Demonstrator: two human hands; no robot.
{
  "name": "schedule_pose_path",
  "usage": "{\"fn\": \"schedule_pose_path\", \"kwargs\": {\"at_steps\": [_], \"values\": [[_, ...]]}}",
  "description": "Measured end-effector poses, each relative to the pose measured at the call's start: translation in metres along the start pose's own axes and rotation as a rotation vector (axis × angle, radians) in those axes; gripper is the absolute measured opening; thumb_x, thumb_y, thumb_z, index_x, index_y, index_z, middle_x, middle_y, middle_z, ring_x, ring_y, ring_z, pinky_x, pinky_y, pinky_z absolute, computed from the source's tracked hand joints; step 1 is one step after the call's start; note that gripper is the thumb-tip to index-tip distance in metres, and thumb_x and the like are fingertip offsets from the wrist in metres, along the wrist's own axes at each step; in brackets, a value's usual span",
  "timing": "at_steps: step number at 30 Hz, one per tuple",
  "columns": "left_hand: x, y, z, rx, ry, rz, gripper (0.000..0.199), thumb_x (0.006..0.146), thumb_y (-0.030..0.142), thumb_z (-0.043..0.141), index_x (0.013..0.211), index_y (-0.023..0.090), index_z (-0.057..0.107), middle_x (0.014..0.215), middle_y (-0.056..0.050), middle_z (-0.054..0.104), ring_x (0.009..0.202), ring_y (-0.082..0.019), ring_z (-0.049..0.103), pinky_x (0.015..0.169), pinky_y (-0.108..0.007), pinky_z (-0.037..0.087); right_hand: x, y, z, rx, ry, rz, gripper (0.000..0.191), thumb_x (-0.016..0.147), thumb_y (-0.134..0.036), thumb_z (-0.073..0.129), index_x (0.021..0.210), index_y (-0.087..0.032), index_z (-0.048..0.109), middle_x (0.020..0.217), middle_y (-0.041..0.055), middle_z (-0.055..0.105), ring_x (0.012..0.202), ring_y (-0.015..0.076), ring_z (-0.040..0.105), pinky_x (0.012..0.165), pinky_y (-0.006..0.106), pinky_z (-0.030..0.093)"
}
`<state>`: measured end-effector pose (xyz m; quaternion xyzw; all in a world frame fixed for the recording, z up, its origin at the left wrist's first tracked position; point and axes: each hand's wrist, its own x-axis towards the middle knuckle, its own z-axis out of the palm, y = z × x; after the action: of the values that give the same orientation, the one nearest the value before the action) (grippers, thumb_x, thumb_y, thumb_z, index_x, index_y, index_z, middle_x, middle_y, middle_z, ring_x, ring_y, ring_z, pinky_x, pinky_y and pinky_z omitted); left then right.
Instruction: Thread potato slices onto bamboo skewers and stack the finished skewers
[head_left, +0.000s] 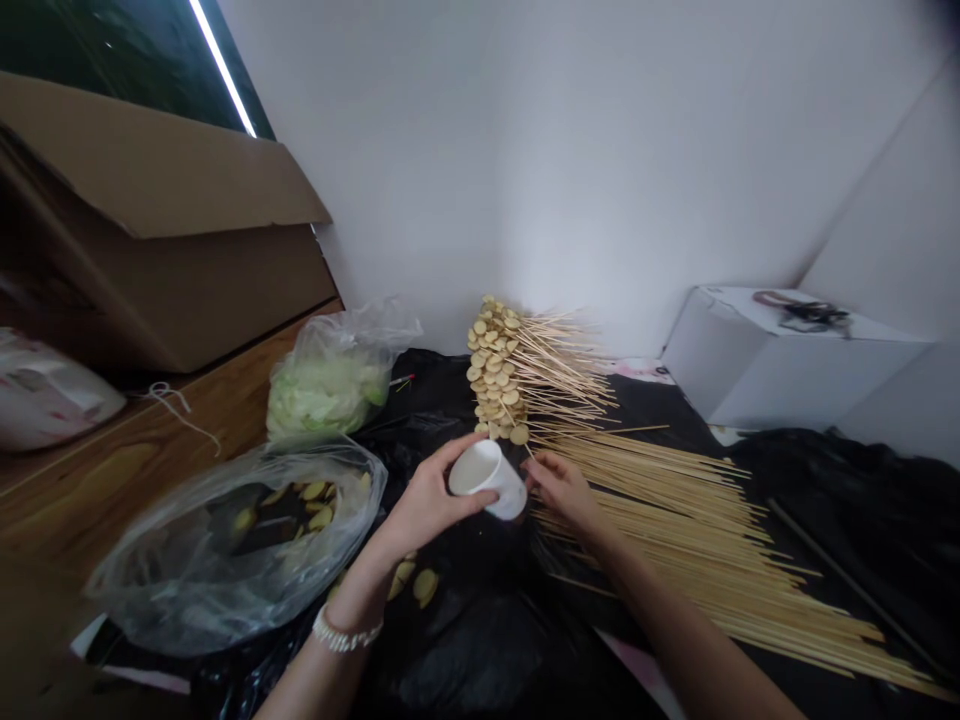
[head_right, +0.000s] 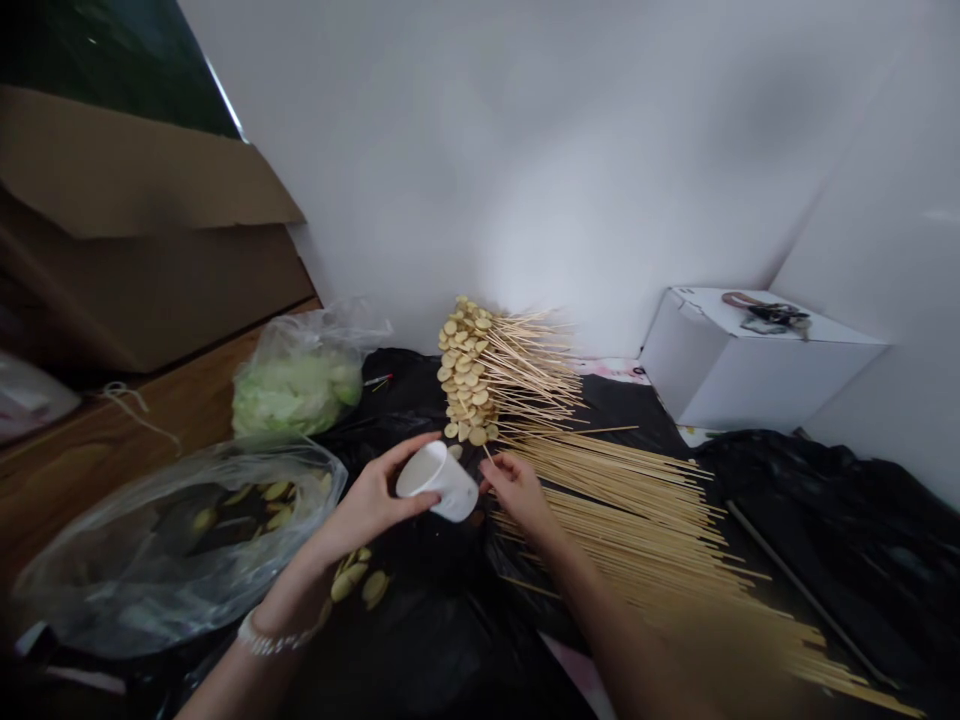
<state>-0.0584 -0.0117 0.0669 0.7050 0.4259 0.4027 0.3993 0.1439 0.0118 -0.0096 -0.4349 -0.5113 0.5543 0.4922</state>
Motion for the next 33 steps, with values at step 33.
{"fn": "schedule_pose_path", "kwargs": {"at_steps": [33], "values": [[0.046, -0.051, 0.062, -1.428, 0.097, -0.468, 0.051, 0.088, 0.055, 0.044, 0.110, 0.012, 0.061, 0.104, -0.012, 0.067, 0.096, -0.023, 0.063, 0.081, -0.034, 0.050, 0.000, -0.011, 0.000, 0.079, 0.206, -0.069, 0.044, 0.063, -0.042, 0.075, 0.096, -0.021, 0.055, 0.090, 0.0046, 0.070, 0.077, 0.0183, 0.065, 0.066, 0.028, 0.052]]}}
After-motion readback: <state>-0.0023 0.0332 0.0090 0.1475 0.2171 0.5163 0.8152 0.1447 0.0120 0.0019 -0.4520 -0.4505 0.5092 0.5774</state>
